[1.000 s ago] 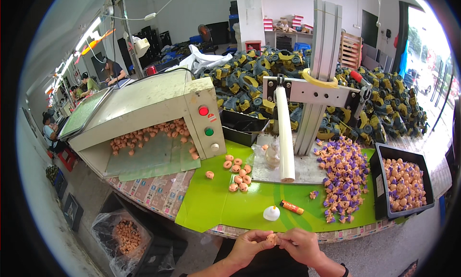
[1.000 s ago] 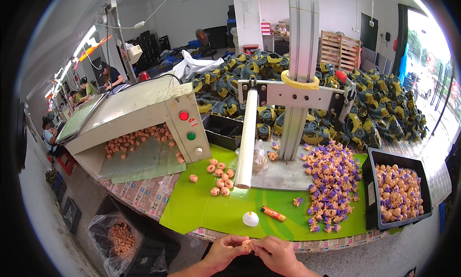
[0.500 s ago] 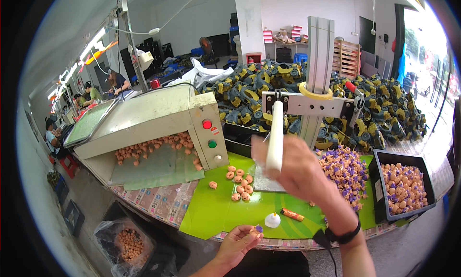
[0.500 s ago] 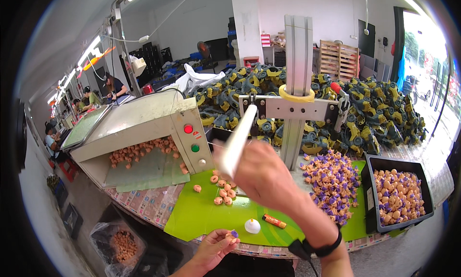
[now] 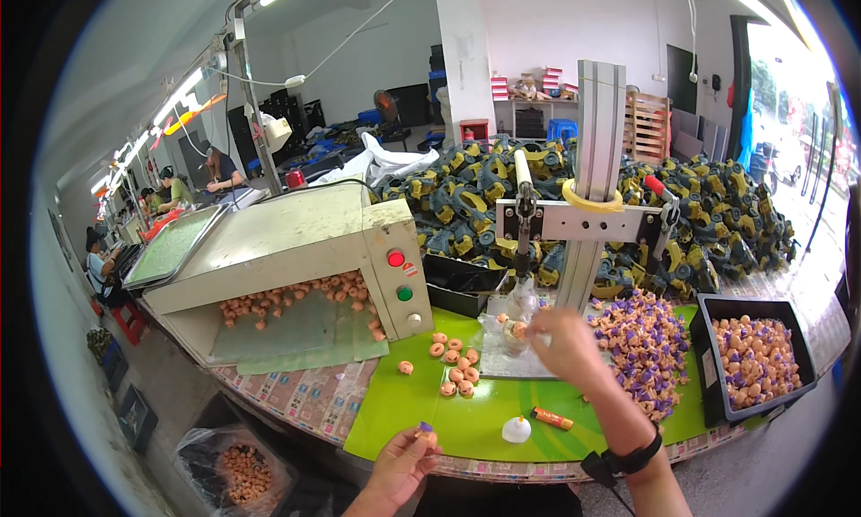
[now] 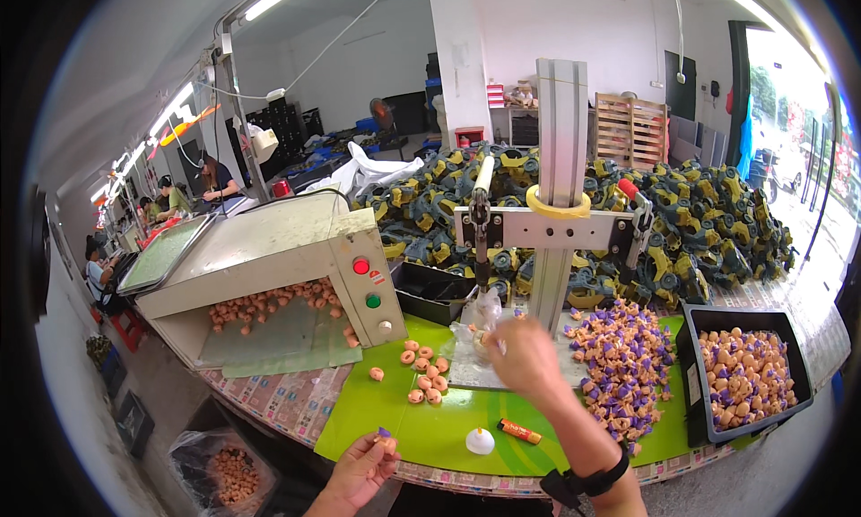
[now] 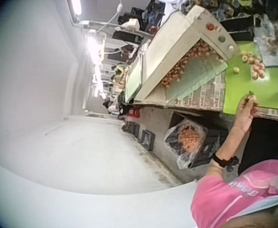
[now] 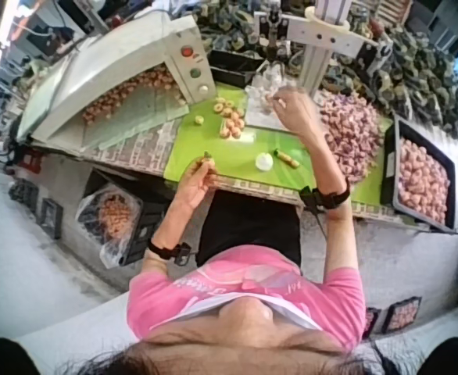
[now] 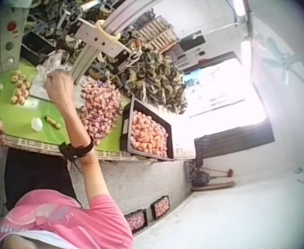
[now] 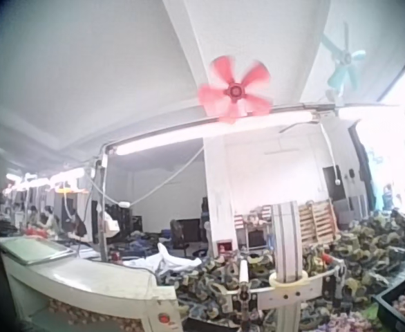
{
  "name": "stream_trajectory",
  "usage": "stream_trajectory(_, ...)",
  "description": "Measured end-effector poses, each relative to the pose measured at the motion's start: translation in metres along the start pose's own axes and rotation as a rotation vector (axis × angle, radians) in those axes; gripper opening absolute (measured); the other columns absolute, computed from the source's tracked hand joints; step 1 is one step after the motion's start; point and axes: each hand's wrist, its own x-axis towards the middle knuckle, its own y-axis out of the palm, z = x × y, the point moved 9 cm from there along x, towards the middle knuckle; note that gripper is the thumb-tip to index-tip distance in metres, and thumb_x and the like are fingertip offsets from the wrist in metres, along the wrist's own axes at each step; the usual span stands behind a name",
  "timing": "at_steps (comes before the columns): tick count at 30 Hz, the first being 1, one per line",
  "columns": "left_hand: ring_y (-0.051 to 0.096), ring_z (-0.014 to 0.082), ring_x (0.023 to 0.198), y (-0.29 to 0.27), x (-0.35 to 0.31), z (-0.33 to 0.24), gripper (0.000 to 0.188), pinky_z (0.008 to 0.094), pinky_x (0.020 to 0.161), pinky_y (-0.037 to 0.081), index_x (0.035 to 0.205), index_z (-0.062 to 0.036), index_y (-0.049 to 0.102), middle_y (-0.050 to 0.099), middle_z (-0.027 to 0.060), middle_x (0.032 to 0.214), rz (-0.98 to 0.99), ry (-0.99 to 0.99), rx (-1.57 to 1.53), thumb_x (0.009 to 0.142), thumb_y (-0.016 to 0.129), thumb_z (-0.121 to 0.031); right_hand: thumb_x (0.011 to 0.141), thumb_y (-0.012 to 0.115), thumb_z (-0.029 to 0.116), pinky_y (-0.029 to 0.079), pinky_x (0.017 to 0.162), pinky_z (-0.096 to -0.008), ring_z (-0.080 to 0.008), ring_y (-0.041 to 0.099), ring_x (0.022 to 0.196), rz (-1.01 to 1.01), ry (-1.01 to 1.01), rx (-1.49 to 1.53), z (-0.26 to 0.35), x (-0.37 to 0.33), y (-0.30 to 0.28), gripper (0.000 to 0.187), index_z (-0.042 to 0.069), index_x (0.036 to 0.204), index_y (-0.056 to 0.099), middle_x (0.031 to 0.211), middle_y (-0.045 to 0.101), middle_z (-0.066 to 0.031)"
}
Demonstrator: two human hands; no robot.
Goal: Glue small components onto doll-like toy heads and organize them.
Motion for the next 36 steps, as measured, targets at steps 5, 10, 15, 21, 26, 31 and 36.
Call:
stream_trajectory(5, 0.063, 0.0138, 0.096, 0.066, 0.042, -0.024, 0.02, 0.0253, 0.078, 0.056, 0.114, -0.0084, 0.058, 0.062, 0.0023, 0.104, 0.185, 0.047, 0.094, 0.094, 0.06, -0.012, 0.083, 0.056, 0.008, 0.044, 0.09, -0.0434, -0.0387, 0.05, 0.106, -0.053, -0.052, -0.042, -0.047, -0.014, 0.075, 0.018, 0.006, 0.095, 0.069, 0.118, 0.056, -0.0185)
stream_trajectory(10, 0.063, 0.0108, 0.092, 0.077, 0.103, -0.024, 0.022, 0.0237, 0.074, 0.055, 0.114, -0.0087, 0.058, 0.063, 0.0007, 0.101, 0.182, -0.099, 0.208, 0.093, 0.061, -0.016, 0.081, 0.05, -0.008, 0.042, 0.094, -0.0404, -0.0361, 0.05, 0.107, -0.249, -0.129, 0.251, -0.053, -0.027, 0.055, 0.026, 0.003, 0.094, 0.069, 0.114, 0.054, -0.0173)
stream_trajectory(15, 0.064, 0.0093, 0.085, 0.081, 0.154, -0.015, 0.021, 0.0213, 0.075, 0.055, 0.11, -0.0046, 0.06, 0.063, 0.0017, 0.097, 0.343, -0.143, 0.323, 0.092, 0.063, -0.016, 0.079, 0.051, -0.01, 0.033, 0.108, -0.0424, -0.0331, 0.049, 0.12, -0.781, 0.298, -0.343, -0.123, -0.135, -0.113, 0.032, -0.001, 0.106, 0.066, 0.125, 0.056, -0.0166)
stream_trajectory(21, 0.064, 0.011, 0.078, 0.121, 0.205, -0.01, 0.022, 0.0216, 0.072, 0.057, 0.105, 0.001, 0.061, 0.063, 0.0039, 0.093, 0.134, 0.053, 0.501, 0.088, 0.068, -0.011, 0.081, 0.062, 0.003, 0.021, 0.112, -0.045, -0.0351, 0.028, 0.137, -0.792, 0.882, -0.805, -0.203, -0.248, -0.201, 0.052, -0.003, 0.131, 0.05, 0.147, 0.031, -0.0208)
stream_trajectory(26, 0.061, 0.0098, 0.068, 0.149, 0.228, -0.002, 0.02, 0.0208, 0.058, 0.053, 0.095, -0.0008, 0.065, 0.061, 0.004, 0.094, 0.154, 0.17, 0.652, 0.084, 0.073, -0.015, 0.078, 0.064, 0.0, 0.024, 0.111, -0.0439, -0.0368, 0.031, 0.134, -0.783, 0.518, -0.489, -0.132, -0.195, -0.174, 0.047, -0.003, 0.124, 0.055, 0.144, 0.037, -0.0199)
stream_trajectory(31, 0.061, 0.027, 0.087, 0.161, 0.237, -0.01, 0.027, 0.0323, 0.072, 0.05, 0.092, 0.004, 0.062, 0.056, 0.0148, 0.104, 0.174, 0.761, 1.162, 0.074, 0.075, -0.012, 0.074, 0.067, -0.002, 0.037, 0.102, -0.0427, -0.0354, 0.042, 0.125, -0.531, 0.086, -0.052, -0.046, -0.103, -0.129, 0.038, 0.0, 0.112, 0.063, 0.134, 0.047, -0.019)
stream_trajectory(36, 0.057, 0.0249, 0.081, 0.162, 0.231, -0.013, 0.025, 0.032, 0.067, 0.048, 0.09, 0.0033, 0.061, 0.053, 0.013, 0.104, 0.188, 0.891, 1.215, 0.076, 0.074, -0.013, 0.079, 0.067, 0.004, 0.044, 0.09, -0.0412, -0.0314, 0.058, 0.101, -0.534, -0.38, 0.003, 0.031, -0.008, -0.112, 0.034, 0.001, 0.112, 0.062, 0.118, 0.059, -0.0147)
